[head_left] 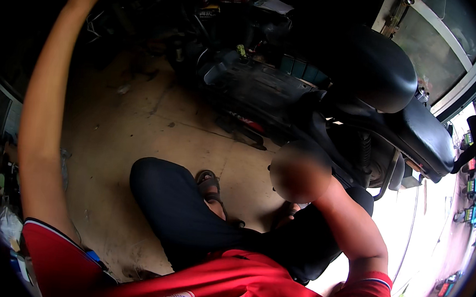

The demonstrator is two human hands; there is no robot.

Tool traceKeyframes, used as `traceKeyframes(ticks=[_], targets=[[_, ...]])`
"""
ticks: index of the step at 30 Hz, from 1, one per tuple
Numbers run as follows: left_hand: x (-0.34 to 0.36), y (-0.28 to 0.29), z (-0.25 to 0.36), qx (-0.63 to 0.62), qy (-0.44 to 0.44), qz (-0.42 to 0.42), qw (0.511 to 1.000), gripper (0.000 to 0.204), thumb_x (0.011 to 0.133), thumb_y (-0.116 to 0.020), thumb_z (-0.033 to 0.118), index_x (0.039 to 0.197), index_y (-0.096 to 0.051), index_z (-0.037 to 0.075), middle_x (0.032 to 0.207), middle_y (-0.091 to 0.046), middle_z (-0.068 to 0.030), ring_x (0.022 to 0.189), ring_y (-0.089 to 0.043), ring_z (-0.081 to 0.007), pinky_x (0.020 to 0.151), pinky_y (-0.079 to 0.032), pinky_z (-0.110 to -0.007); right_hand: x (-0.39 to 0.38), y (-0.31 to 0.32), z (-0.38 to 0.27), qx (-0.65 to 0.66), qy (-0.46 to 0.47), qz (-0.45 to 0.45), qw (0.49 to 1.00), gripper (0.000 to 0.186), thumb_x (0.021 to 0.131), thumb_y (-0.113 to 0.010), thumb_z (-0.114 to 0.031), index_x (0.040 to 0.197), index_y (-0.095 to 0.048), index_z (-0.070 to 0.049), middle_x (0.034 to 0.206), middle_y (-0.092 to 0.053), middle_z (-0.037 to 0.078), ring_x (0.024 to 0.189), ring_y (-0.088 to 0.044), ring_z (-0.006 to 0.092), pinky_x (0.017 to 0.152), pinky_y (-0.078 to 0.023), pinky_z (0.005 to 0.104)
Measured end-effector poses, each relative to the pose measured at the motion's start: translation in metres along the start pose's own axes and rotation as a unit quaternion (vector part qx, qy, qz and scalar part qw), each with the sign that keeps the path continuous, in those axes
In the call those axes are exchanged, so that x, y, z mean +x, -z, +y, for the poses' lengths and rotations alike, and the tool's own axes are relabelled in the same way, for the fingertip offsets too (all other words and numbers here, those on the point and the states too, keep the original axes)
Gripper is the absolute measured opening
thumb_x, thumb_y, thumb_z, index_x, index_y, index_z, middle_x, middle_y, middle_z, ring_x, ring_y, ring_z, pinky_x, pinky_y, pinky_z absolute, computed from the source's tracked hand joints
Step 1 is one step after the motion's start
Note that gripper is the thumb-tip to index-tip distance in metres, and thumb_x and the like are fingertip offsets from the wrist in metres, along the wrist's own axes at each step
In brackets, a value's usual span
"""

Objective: The person works on a scooter in a cluttered workshop, initially inspecting the footrest area. They retrieve a small black component from a shelf and examine it before returning to the scooter. Finally, they use a wrench to tighten a bolt on the scooter's footrest.

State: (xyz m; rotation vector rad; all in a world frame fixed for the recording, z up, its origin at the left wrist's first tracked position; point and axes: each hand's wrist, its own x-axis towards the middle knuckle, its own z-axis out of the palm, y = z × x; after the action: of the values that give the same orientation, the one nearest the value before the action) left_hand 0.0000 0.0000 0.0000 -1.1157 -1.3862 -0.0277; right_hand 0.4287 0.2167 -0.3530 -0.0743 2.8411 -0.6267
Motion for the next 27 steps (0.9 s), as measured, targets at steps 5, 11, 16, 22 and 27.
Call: traceKeyframes(ticks=[5, 11, 16, 22, 27], targets=[[-0.152, -0.046, 0.211, -0.301, 0.140, -0.148, 0.932, 0.020, 0.092, -0.066, 0.012, 0.107, -0.076, 0.006, 0.117, -0.074, -0.0124, 0.124, -0.065, -0.0323, 0.105, -0.050, -0.042, -0.021, -0.001, -0.007, -0.118, 0.037, 0.138, 0.983, 0.011, 0.077, -0.073, -0.017, 0.086, -0.069, -0.012, 0.089, -0.063, 0.008, 0.084, -0.063, 0.0269, 0.076, -0.053, 0.0367], [-0.343, -0.140, 0.348, -0.501, 0.705, -0.381, 0.326, 0.025, 0.094, -0.069, 0.014, 0.117, -0.066, 0.008, 0.106, -0.068, -0.0056, 0.093, -0.065, -0.0228, 0.076, -0.056, -0.039, -0.026, 0.006, -0.006, -0.048, 0.032, 0.136, 0.989, 0.019, 0.077, -0.077, -0.024, 0.087, -0.070, -0.009, 0.086, -0.064, 0.009, 0.084, -0.065, 0.0292, 0.075, -0.053, 0.0397], [-0.433, -0.148, 0.460, -0.436, 0.811, -0.348, 0.178, 0.022, 0.099, -0.064, 0.016, 0.117, -0.063, 0.003, 0.106, -0.066, -0.0093, 0.092, -0.064, -0.0261, 0.078, -0.059, -0.042, -0.026, 0.005, -0.002, -0.123, -0.007, 0.023, 0.992, 0.020, 0.088, -0.069, -0.024, 0.093, -0.069, -0.005, 0.084, -0.068, 0.014, 0.082, -0.069, 0.0318, 0.071, -0.055, 0.0409], [-0.471, -0.173, 0.499, -0.428, 0.891, -0.147, 0.024, 0.027, 0.099, -0.063, 0.010, 0.126, -0.062, 0.005, 0.122, -0.065, -0.0101, 0.111, -0.064, -0.0263, 0.087, -0.058, -0.042, -0.022, 0.015, 0.003, -0.076, -0.028, 0.013, 0.997, 0.020, 0.092, -0.063, -0.021, 0.097, -0.066, -0.002, 0.083, -0.070, 0.017, 0.080, -0.070, 0.0344, 0.070, -0.055, 0.0434], [-0.474, -0.174, 0.532, -0.468, 0.881, -0.040, -0.052, 0.031, 0.105, -0.056, 0.015, 0.135, -0.060, 0.006, 0.131, -0.063, -0.0079, 0.121, -0.060, -0.0260, 0.103, -0.050, -0.045, -0.013, 0.005, 0.013, -0.059, -0.023, 0.080, 0.995, 0.015, 0.087, -0.064, -0.017, 0.084, -0.076, -0.008, 0.078, -0.070, 0.014, 0.069, -0.069, 0.0303, 0.061, -0.053, 0.0417]])
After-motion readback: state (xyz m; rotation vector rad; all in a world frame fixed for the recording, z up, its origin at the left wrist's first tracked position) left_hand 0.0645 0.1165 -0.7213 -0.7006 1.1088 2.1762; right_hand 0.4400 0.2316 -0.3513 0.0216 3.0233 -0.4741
